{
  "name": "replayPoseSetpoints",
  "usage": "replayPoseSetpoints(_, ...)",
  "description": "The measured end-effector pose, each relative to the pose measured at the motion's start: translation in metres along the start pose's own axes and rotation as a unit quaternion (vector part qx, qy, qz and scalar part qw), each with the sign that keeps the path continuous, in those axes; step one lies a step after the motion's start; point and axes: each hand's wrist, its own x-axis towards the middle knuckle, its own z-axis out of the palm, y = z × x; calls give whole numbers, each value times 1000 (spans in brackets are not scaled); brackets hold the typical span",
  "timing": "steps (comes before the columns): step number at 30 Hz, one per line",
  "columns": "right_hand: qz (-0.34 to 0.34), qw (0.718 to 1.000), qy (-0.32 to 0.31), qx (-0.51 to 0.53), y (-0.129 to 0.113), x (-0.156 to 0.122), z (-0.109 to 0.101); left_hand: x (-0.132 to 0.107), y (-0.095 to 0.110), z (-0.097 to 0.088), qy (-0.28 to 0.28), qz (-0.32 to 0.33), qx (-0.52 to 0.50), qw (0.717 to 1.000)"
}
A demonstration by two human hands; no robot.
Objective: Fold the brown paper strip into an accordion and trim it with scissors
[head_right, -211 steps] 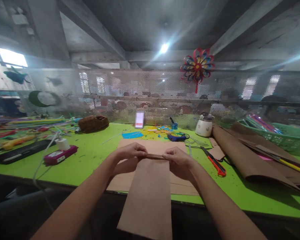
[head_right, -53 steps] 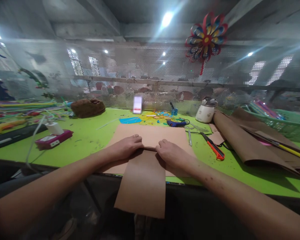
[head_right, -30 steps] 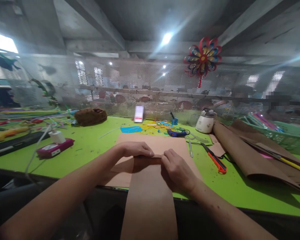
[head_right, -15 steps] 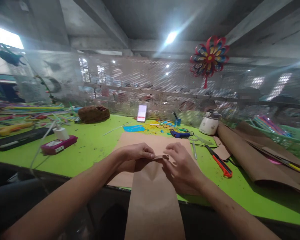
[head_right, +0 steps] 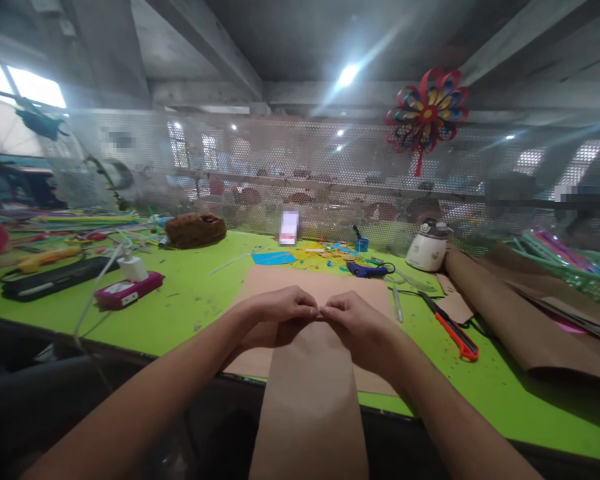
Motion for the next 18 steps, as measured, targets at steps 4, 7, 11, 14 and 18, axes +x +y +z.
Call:
replayPoseSetpoints(4,25,994,10,107,1,-7,9,2,-2,2,3,-3,-2,1000)
replayPoseSetpoints(7,30,982,14,186,2,-14,16,3,-4,3,-4,2,-6,1000)
replayPoseSetpoints(11,34,982,4,187,3,-16,19,2,-4,4,-9,14,-15,1000)
replayPoseSetpoints(14,40,986,12,160,3,-14,15,2,-3,5,-7,6,-17,1000)
replayPoseSetpoints(18,36,995,15,92,1,-11,6,0,-3,3,-5,-1,-29,1000)
